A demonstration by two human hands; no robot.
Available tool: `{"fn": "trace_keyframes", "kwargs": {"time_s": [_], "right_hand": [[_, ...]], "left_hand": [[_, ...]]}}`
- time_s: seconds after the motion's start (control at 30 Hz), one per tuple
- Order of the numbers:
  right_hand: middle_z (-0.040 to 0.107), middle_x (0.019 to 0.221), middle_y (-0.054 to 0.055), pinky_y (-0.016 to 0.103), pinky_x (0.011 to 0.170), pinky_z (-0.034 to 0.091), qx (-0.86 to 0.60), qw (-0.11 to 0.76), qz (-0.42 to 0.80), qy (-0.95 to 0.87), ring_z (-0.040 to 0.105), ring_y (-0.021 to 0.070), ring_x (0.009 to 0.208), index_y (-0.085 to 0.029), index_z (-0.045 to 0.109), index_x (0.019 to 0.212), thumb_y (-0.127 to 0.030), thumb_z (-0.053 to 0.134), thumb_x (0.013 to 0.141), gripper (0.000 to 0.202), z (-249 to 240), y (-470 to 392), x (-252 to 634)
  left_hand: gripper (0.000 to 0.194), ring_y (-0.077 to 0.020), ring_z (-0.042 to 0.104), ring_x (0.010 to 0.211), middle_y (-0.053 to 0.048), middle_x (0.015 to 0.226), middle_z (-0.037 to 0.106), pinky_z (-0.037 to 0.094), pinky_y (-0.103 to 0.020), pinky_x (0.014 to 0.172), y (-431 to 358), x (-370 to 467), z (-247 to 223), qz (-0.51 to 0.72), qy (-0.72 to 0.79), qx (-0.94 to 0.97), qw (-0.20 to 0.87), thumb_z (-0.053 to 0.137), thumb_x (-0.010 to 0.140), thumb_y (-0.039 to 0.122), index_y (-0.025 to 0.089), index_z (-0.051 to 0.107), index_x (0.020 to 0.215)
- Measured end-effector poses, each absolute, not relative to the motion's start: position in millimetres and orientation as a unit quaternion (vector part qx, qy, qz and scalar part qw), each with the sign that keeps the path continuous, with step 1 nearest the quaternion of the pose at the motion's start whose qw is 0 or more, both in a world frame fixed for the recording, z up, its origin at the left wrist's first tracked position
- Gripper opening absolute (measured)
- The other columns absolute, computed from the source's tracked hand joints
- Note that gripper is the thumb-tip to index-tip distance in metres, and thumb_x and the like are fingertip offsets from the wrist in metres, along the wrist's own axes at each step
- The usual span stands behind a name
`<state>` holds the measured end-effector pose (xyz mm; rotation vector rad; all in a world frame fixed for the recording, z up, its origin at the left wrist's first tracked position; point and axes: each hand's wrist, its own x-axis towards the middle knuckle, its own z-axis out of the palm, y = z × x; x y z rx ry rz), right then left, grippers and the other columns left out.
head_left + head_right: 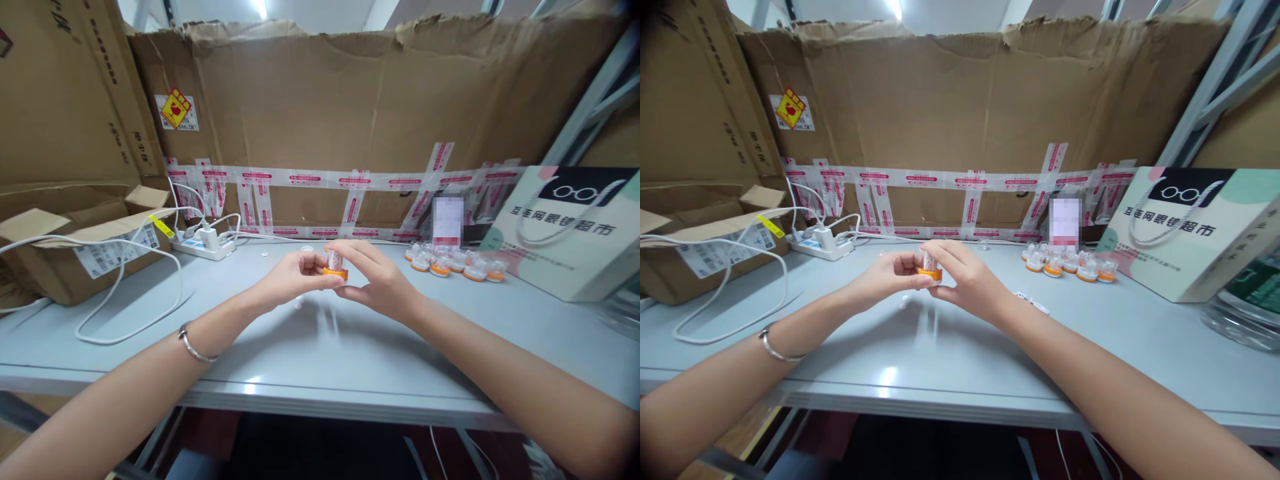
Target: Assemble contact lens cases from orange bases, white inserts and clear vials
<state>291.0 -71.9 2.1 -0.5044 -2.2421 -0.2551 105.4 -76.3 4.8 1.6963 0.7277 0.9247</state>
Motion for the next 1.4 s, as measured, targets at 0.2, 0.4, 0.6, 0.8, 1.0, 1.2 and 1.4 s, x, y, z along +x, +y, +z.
{"fn": "trace_keyframes", "kwargs": {"time_s": [0.2,0.4,0.6,0.8,1.0,1.2,1.4], "right_hand": [[0.052,0.127,0.006,0.043,0.099,0.041,-0.226,0.423,0.024,-0.877,0.049,0.0230,0.116,-0.030,0.038,0.130,-0.027,0.060,0.080,0.055,-1,-74,287],[0.046,0.131,0.011,0.044,0.098,0.042,-0.322,0.524,0.344,-0.709,0.053,0.0231,0.112,-0.026,0.036,0.123,-0.040,0.078,0.058,0.078,-7,-72,275],[0.068,0.096,0.007,0.038,0.098,0.044,-0.269,0.445,0.637,-0.570,0.064,0.0177,0.095,-0.020,0.057,0.095,-0.041,0.064,0.076,0.029,-7,-81,264],[0.067,0.106,0.004,0.033,0.103,0.041,-0.226,0.450,0.691,-0.518,0.058,0.0162,0.108,-0.020,0.063,0.096,-0.029,0.061,0.081,0.018,-14,-80,261],[0.071,0.097,0.006,0.029,0.100,0.044,-0.223,0.442,0.723,-0.482,0.063,0.0148,0.100,-0.018,0.067,0.091,-0.031,0.057,0.084,0.017,-13,-80,263],[0.072,0.091,0.007,0.028,0.096,0.048,-0.220,0.425,0.739,-0.474,0.066,0.0147,0.091,-0.017,0.069,0.088,-0.031,0.058,0.083,0.018,-12,-83,262],[0.072,0.089,0.005,0.021,0.087,0.051,-0.214,0.445,0.750,-0.441,0.066,0.0120,0.087,-0.014,0.069,0.089,-0.026,0.068,0.076,0.018,-12,-85,263]], "left_hand": [[0.023,-0.0132,0.054,0.075,-0.002,0.077,0.060,0.041,-0.027,0.073,-74,103,5,0.380,0.290,0.712,0.514,0.066,0.073,0.035,0.014,0.064,0.080],[0.023,-0.0122,0.054,0.078,-0.002,0.085,0.063,0.041,-0.025,0.075,-68,99,7,0.472,0.272,0.685,0.484,0.066,0.074,0.035,0.016,0.066,0.087],[0.022,-0.0137,0.057,0.081,-0.002,0.086,0.065,0.042,-0.026,0.076,-68,99,5,0.483,0.263,0.688,0.473,0.065,0.075,0.035,0.017,0.066,0.087],[0.027,-0.0160,0.057,0.092,-0.005,0.099,0.065,0.041,-0.028,0.084,-62,96,2,0.446,0.269,0.708,0.476,0.064,0.076,0.035,0.017,0.066,0.096],[0.025,-0.0173,0.057,0.100,-0.006,0.103,0.066,0.039,-0.031,0.091,-52,83,7,0.400,0.218,0.736,0.501,0.060,0.081,0.032,0.018,0.066,0.101],[0.024,-0.0171,0.058,0.098,-0.006,0.103,0.065,0.042,-0.031,0.089,-55,82,8,0.405,0.217,0.735,0.498,0.065,0.076,0.026,0.018,0.065,0.099],[0.022,-0.0166,0.058,0.091,-0.006,0.099,0.063,0.046,-0.029,0.081,-59,88,8,0.420,0.220,0.737,0.482,0.066,0.075,0.025,0.015,0.064,0.095]]}}
